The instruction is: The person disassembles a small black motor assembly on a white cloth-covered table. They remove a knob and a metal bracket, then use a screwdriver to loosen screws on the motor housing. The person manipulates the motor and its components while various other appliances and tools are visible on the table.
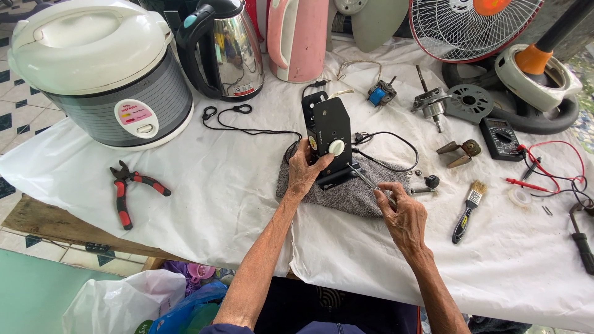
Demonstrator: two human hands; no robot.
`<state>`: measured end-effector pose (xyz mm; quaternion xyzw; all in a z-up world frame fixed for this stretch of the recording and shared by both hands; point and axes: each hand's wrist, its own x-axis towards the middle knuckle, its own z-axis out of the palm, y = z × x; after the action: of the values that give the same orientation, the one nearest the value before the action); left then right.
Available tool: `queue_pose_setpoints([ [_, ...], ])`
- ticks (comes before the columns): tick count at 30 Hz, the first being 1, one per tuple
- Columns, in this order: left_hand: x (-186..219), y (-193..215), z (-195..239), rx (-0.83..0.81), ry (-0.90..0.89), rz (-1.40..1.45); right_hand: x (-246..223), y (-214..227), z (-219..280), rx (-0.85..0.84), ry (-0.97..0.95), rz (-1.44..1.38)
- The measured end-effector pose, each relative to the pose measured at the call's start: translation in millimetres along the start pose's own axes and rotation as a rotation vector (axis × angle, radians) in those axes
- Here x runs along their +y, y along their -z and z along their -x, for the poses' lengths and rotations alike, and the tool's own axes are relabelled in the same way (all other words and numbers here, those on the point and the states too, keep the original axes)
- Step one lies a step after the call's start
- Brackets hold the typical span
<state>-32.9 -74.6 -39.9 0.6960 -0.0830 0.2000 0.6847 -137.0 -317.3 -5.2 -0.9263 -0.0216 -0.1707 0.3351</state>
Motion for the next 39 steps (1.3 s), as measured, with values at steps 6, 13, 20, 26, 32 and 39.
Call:
queue_pose_setpoints([
  [6,-10,0,-2,-0.001,0.000,-0.023,-11,5,-2,-0.037,-0.076,0.022],
  [13,2,1,1,-0.001,-0.020,-0.056,-22,15,-7,-0.105,-0.090,0.187],
  [20,5,0,2,-0.004,-0.049,-0.057,-20,11,-7,-0.060,0.065,0.273],
  [26,-1,-1,1,0.011,-0.061,-0.078,-11,8,-1,0.097,0.366,0.445],
  [32,-4,1,1,0.007,-0.047,-0.070,-11,14,-11,-0.065,0.073,-0.009],
  [39,0,1,3,0.010,-0.072,-0.086,-33,12,0,0.009,0.209,0.248],
])
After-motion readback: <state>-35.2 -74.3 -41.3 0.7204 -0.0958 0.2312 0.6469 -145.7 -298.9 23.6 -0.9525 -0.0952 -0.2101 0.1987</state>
